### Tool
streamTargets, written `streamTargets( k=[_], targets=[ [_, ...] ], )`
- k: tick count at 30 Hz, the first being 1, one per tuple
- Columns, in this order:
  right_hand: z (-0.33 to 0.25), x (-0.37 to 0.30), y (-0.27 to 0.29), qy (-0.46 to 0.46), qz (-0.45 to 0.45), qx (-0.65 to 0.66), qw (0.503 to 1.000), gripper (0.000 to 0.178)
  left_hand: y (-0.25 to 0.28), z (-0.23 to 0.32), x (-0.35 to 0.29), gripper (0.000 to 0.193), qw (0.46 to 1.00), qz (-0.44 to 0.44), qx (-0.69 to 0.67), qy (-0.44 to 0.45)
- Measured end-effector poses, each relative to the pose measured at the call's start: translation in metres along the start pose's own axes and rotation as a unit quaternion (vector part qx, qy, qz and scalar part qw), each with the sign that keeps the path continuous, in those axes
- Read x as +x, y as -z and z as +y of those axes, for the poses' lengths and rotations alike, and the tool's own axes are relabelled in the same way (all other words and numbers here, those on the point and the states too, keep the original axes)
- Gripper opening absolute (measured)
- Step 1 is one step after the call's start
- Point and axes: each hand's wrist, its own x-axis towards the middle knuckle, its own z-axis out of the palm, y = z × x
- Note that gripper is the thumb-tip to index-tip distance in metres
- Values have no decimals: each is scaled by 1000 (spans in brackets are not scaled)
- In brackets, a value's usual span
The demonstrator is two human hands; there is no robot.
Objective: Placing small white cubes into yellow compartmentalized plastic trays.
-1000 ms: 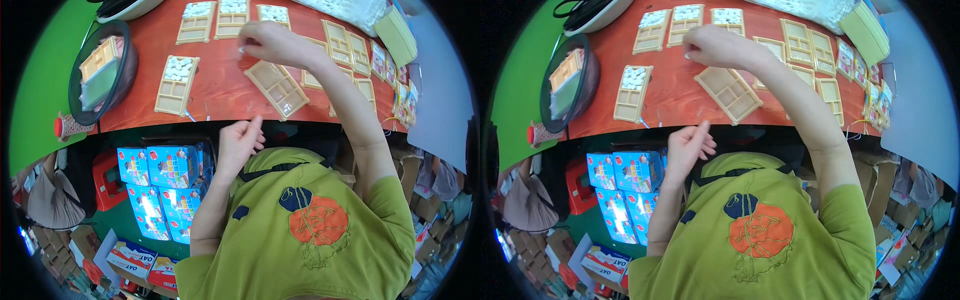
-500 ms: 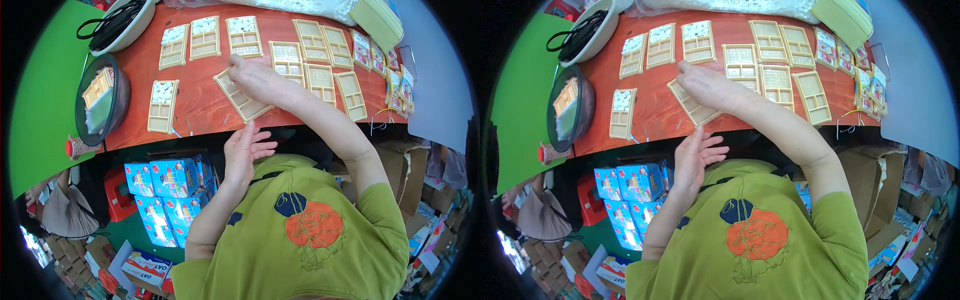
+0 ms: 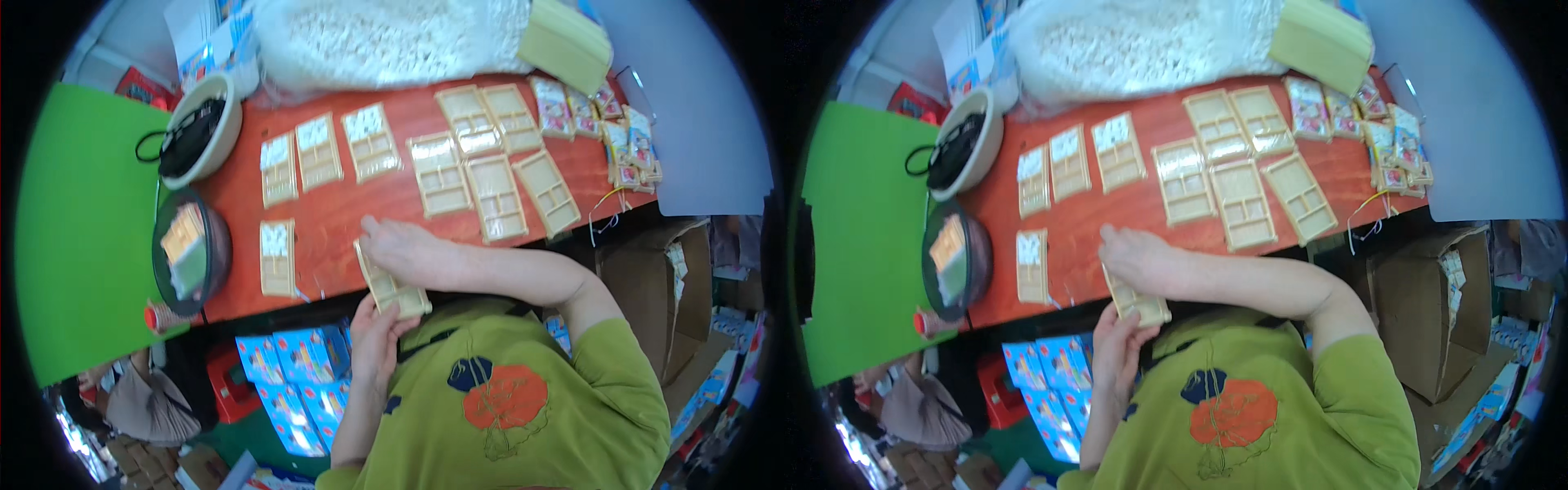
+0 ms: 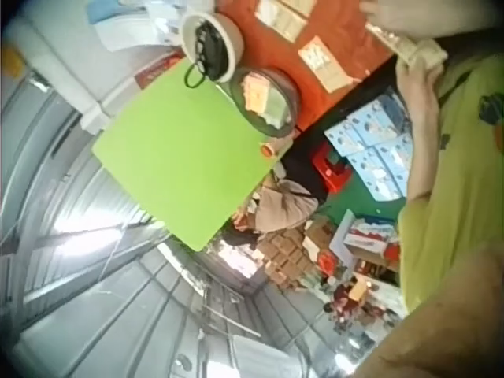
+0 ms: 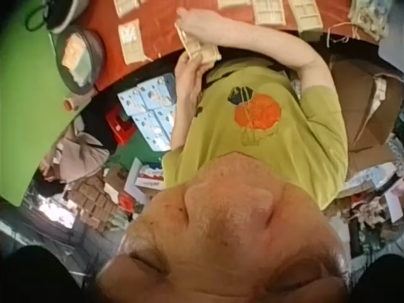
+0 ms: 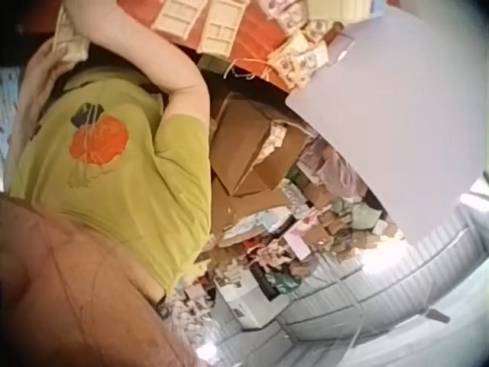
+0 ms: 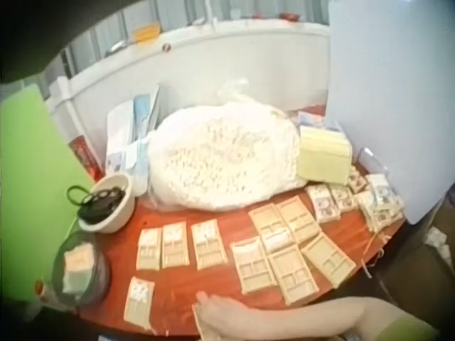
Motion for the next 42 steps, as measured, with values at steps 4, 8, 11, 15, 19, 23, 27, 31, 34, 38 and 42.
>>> streamTargets(
  k=[4,8,11,15,19,23,27,31,34,38,42],
  targets=[
    [19,-2,54,-20,6,26,999,15,-20,21,19,37,998,-37,37,-41],
    [73,18,78,-19,112,-16,993,16,-66,63,70,32,989,-95,78,-79],
    [131,45,79,-22,195,15,980,14,-94,86,119,30,985,-115,71,-110],
    [188,73,96,-25,228,74,971,14,-117,109,180,27,977,-163,57,-124],
    [222,94,107,-147,292,168,930,15,-123,125,203,27,982,-125,49,-134],
    [265,106,89,-204,203,101,952,20,-114,136,203,27,986,-105,54,-120],
    [267,119,85,-253,161,-64,952,35,-105,139,206,27,989,-74,51,-117],
    [266,135,88,-284,120,-99,946,35,-112,140,209,27,989,-62,65,-118],
    [273,144,82,-266,85,-127,952,29,-120,142,211,26,988,-66,75,-115],
    [301,141,89,-267,76,-122,953,27,-133,143,214,27,987,-56,88,-126],
    [305,133,114,-269,106,84,954,28,-144,142,231,30,980,-59,137,-135]
  ],
)
